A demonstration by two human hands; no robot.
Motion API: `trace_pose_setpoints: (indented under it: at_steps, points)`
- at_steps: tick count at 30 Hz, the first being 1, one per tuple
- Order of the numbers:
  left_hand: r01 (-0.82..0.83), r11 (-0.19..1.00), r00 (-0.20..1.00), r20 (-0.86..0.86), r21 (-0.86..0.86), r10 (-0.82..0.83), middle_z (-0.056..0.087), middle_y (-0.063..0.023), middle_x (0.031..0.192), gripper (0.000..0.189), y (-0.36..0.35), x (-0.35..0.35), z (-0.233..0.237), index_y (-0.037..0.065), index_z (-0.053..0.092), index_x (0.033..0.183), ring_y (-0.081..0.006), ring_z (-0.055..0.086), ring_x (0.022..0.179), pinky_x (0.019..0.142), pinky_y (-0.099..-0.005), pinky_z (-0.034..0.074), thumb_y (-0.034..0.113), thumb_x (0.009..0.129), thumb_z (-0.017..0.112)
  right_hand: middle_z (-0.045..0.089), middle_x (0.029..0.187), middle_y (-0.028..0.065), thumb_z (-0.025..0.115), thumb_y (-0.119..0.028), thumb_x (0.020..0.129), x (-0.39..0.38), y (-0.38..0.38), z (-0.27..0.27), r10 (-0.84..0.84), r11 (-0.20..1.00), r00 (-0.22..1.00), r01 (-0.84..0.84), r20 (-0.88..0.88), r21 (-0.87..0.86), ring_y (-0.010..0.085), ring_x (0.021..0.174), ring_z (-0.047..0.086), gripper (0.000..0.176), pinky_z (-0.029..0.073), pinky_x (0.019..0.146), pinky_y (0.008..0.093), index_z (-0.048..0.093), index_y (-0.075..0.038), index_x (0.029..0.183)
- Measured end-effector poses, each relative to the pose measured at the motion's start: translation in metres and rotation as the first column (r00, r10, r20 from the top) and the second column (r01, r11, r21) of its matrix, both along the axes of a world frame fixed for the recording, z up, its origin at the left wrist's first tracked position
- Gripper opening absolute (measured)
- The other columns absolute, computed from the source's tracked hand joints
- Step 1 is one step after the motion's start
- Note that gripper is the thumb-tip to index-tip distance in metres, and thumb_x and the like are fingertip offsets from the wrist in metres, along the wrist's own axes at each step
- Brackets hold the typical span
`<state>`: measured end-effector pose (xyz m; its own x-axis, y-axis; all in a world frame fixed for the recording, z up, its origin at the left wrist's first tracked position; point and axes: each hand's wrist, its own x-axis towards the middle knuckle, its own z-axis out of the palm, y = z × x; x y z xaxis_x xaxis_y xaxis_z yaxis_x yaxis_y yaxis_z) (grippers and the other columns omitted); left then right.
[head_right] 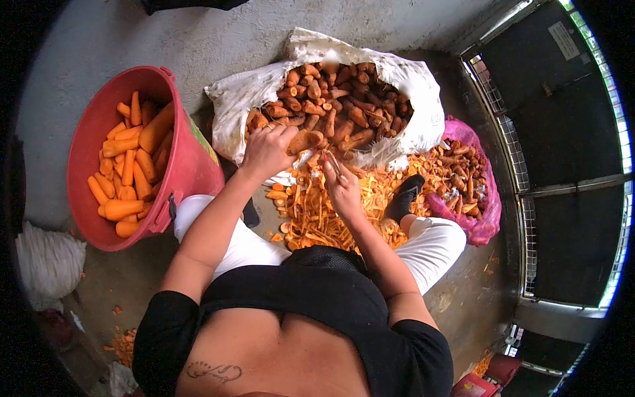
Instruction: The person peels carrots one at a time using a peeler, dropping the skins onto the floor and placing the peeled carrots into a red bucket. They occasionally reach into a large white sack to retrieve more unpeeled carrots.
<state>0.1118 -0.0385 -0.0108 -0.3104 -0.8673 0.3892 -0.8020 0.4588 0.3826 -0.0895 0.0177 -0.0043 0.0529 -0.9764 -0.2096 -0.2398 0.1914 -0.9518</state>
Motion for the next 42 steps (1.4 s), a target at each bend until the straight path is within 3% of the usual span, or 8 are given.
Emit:
trace_pose_setpoints:
  at_steps: [25, 26, 28, 31, 33, 35, 39, 42]
  points:
    - [-0.007, 1.0, 0.984, -0.178, 0.007, 0.008, 0.064, -0.0087, 0.078, 0.042, 0.025, -0.032, -0.011, 0.007, 0.061, 0.091, -0.0243, 0.065, 0.07, 0.062, -0.0367, 0.05, 0.03, 0.06, 0.077, 0.036, 0.058, -0.0094, 0.053, -0.026, 0.096, -0.032, 0.014, -0.05, -0.071, 0.96, 0.96, -0.007, -0.272, -0.279, 0.0005, 0.042, 0.029, 0.024, 0.022, 0.039, 0.0197, 0.064, -0.008, 0.106]
    - [-0.002, 0.998, 0.956, -0.293, 0.057, 0.019, 0.065, -0.0094, 0.078, 0.041, 0.03, -0.036, -0.005, 0.007, 0.062, 0.092, -0.0243, 0.065, 0.069, 0.062, -0.0365, 0.051, 0.029, 0.061, 0.077, 0.046, 0.059, -0.0019, 0.052, -0.026, 0.096, -0.038, 0.02, -0.051, -0.215, 0.954, 0.97, 0.184, 0.113, 0.237, 0.0081, 0.046, 0.041, 0.029, 0.034, 0.042, 0.0262, 0.059, -0.009, 0.119]
    - [-0.07, 0.997, 0.912, -0.407, -0.032, 0.051, 0.066, -0.0108, 0.078, 0.043, 0.038, -0.036, 0.028, 0.007, 0.064, 0.096, -0.0258, 0.066, 0.068, 0.061, -0.0364, 0.053, 0.031, 0.063, 0.076, 0.059, 0.106, 0.0133, 0.053, -0.01, 0.088, -0.141, 0.042, -0.197, -0.001, 0.805, 0.585, -0.481, -0.811, -0.348, 0.0276, 0.075, 0.059, 0.048, 0.047, 0.056, 0.0385, 0.043, -0.011, 0.135]
    - [-0.117, 0.949, 0.85, -0.465, 0.291, 0.248, 0.068, -0.0106, 0.081, 0.043, 0.035, -0.023, 0.016, 0.005, 0.065, 0.094, -0.0267, 0.067, 0.071, 0.063, -0.0377, 0.053, 0.033, 0.064, 0.075, 0.043, 0.138, 0.0199, 0.055, -0.001, 0.076, -0.196, 0.05, -0.251, 0.116, 0.823, 0.249, -0.566, -0.961, -0.048, 0.035, 0.091, 0.061, 0.064, 0.05, 0.061, 0.0408, 0.04, -0.011, 0.137]
    - [-0.055, 0.864, 0.776, -0.523, 0.5, 0.353, 0.068, -0.0113, 0.079, 0.039, 0.027, -0.02, 0.014, 0.006, 0.065, 0.086, -0.0224, 0.067, 0.073, 0.066, -0.0357, 0.052, 0.038, 0.067, 0.076, 0.055, 0.115, 0.0231, 0.056, -0.011, 0.085, -0.173, 0.032, -0.204, 0.084, 0.9, 0.456, -0.416, -0.886, -0.129, 0.0288, 0.074, 0.062, 0.05, 0.047, 0.056, 0.0378, 0.044, -0.007, 0.133]
    - [0.293, 0.798, 0.413, -0.822, 0.527, 0.391, 0.069, -0.0086, 0.08, 0.044, 0.011, -0.027, -0.031, 0.004, 0.067, 0.087, -0.0207, 0.067, 0.076, 0.07, -0.0337, 0.051, 0.044, 0.072, 0.074, 0.064, 0.1, 0.0102, 0.044, -0.031, 0.097, -0.133, 0.02, -0.148, -0.037, 0.929, 0.892, 0.197, -0.45, 0.313, 0.0248, 0.066, 0.058, 0.041, 0.043, 0.056, 0.0328, 0.046, -0.013, 0.135]
    - [0.5, 0.566, 0.303, -0.745, 0.656, 0.595, 0.054, -0.0174, 0.127, 0.072, 0.006, -0.027, -0.034, 0.002, 0.051, 0.129, -0.0208, 0.052, 0.117, 0.098, -0.0351, 0.039, 0.061, 0.088, 0.046, 0.057, 0.066, 0.0121, 0.042, -0.045, 0.096, -0.15, 0.026, -0.202, -0.109, 0.957, 0.879, 0.219, -0.464, 0.19, 0.0193, 0.054, 0.053, 0.047, 0.042, 0.052, 0.0347, 0.05, -0.016, 0.133]
    - [0.508, 0.551, 0.183, -0.709, 0.662, 0.682, 0.065, -0.0086, 0.1, 0.057, 0.006, -0.033, -0.044, 0.004, 0.056, 0.115, -0.0157, 0.065, 0.085, 0.078, -0.0312, 0.052, 0.054, 0.094, 0.04, 0.056, 0.07, 0.0112, 0.043, -0.048, 0.095, -0.146, 0.026, -0.2, -0.053, 0.961, 0.837, 0.19, -0.544, 0.199, 0.0193, 0.052, 0.05, 0.052, 0.041, 0.051, 0.0347, 0.047, -0.016, 0.135]
